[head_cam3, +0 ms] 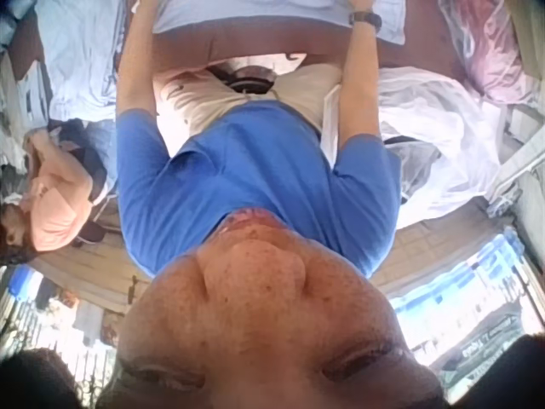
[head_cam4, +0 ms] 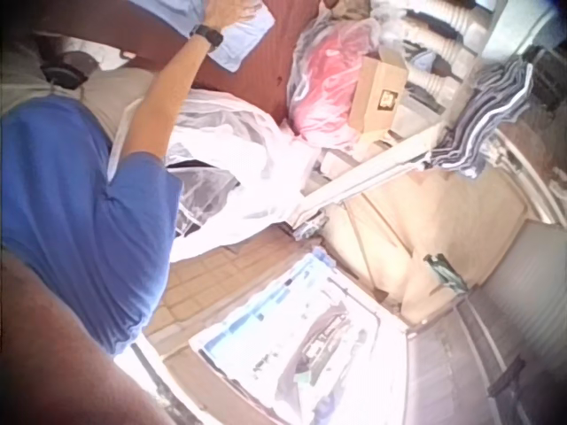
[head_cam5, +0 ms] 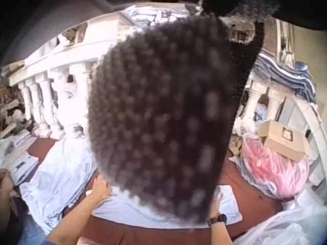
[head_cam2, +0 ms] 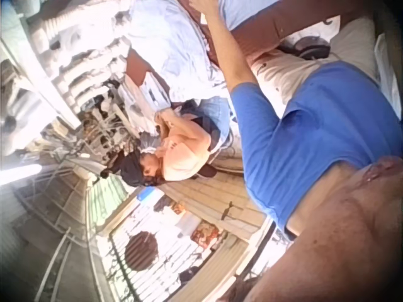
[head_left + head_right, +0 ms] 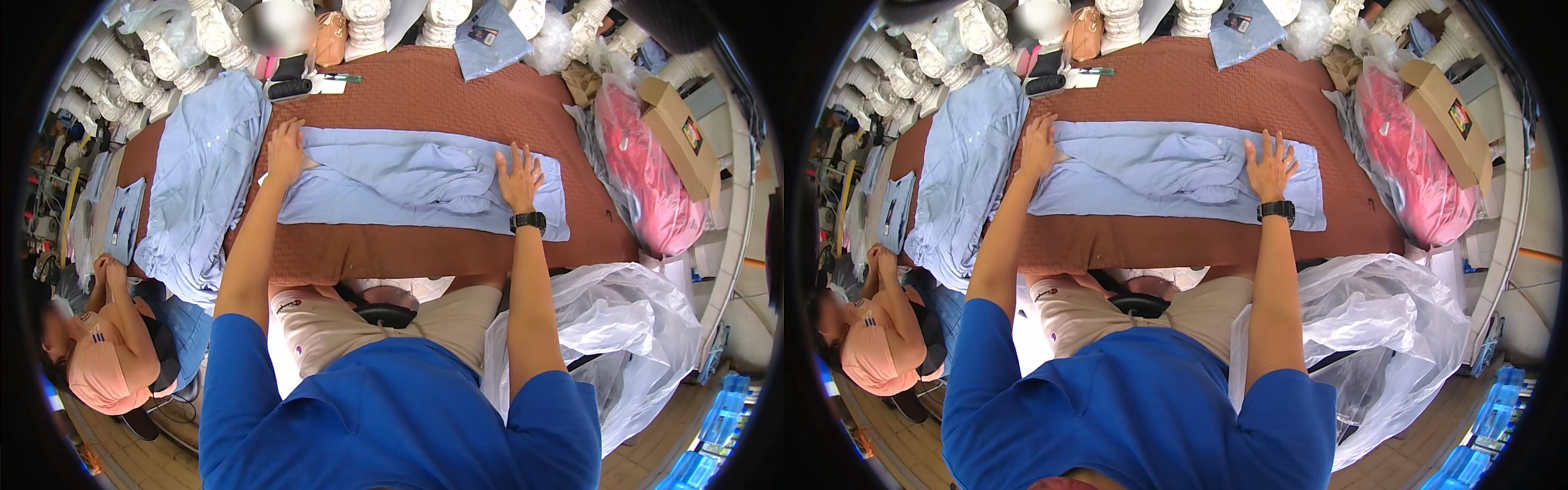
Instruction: The person folds a light blue button-up shirt around a cardboard template and then places the folded shirt into a clear plastic bag.
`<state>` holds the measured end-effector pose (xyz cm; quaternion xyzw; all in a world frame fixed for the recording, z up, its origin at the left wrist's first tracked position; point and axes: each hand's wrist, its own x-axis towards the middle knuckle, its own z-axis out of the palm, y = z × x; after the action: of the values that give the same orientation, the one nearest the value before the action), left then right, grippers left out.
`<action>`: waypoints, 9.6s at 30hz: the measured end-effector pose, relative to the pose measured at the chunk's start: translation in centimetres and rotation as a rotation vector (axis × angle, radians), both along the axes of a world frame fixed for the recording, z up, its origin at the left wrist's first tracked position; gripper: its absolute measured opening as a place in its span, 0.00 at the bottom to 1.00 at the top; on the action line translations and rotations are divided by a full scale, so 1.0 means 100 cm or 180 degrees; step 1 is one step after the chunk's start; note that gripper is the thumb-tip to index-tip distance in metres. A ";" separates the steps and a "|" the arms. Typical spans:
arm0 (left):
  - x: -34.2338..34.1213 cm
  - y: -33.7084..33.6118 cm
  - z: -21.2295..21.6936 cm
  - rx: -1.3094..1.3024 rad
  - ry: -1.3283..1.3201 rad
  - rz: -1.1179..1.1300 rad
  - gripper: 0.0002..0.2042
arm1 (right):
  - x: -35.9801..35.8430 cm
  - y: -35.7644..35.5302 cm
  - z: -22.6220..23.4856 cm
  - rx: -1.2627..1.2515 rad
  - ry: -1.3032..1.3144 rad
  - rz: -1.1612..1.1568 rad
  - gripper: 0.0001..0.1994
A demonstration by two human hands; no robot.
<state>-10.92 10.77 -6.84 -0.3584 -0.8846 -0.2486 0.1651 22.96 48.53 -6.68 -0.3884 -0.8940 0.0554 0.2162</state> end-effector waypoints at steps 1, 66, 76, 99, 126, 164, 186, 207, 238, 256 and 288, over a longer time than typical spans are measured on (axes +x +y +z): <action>-0.014 -0.006 -0.001 0.0127 -0.0002 0.0049 0.17 | -0.002 -0.001 -0.001 -0.0023 -0.0114 -0.0034 0.35; 0.228 0.182 -0.001 -0.0455 0.0293 -0.2143 0.28 | 0.107 0.080 0.065 -0.1351 0.0280 -0.0213 0.30; 0.216 0.214 0.039 0.1372 -0.4352 -0.1373 0.28 | 0.044 -0.003 0.147 -0.3146 0.0624 0.0677 0.28; 0.221 0.244 0.021 0.0572 -0.0889 -0.1002 0.14 | -0.010 0.033 0.019 -0.1558 0.0338 -0.0346 0.18; 0.261 0.123 0.084 0.2118 -0.1054 -0.2411 0.10 | -0.114 -0.026 0.147 -0.2543 0.0774 0.1638 0.17; 0.162 -0.081 0.019 0.3114 -0.3351 0.0833 0.19 | -0.338 -0.214 0.047 -0.2266 -0.0929 0.3912 0.20; 0.158 -0.107 0.009 0.1419 -0.1114 0.1672 0.11 | -0.347 -0.240 0.006 -0.1653 -0.0070 0.3707 0.18; 0.082 -0.094 0.123 0.1939 -0.1191 0.0328 0.12 | -0.290 -0.167 0.149 -0.2409 0.1380 0.2769 0.18; 0.226 -0.058 0.054 0.0184 -0.0891 -0.0825 0.08 | 0.026 -0.127 0.071 -0.1015 -0.0612 0.3082 0.11; 0.172 0.045 0.013 0.0099 -0.0092 -0.1093 0.23 | -0.083 -0.145 0.035 -0.1969 0.0956 0.0914 0.32; 0.001 0.150 0.070 -0.1245 -0.2052 -0.0440 0.28 | -0.177 -0.080 0.013 -0.0473 0.0863 0.1582 0.11</action>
<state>-10.87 25.73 0.14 -0.3454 -0.8956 -0.1856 -0.2103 5.28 40.55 -5.35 -0.1614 -0.9182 0.2234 0.2845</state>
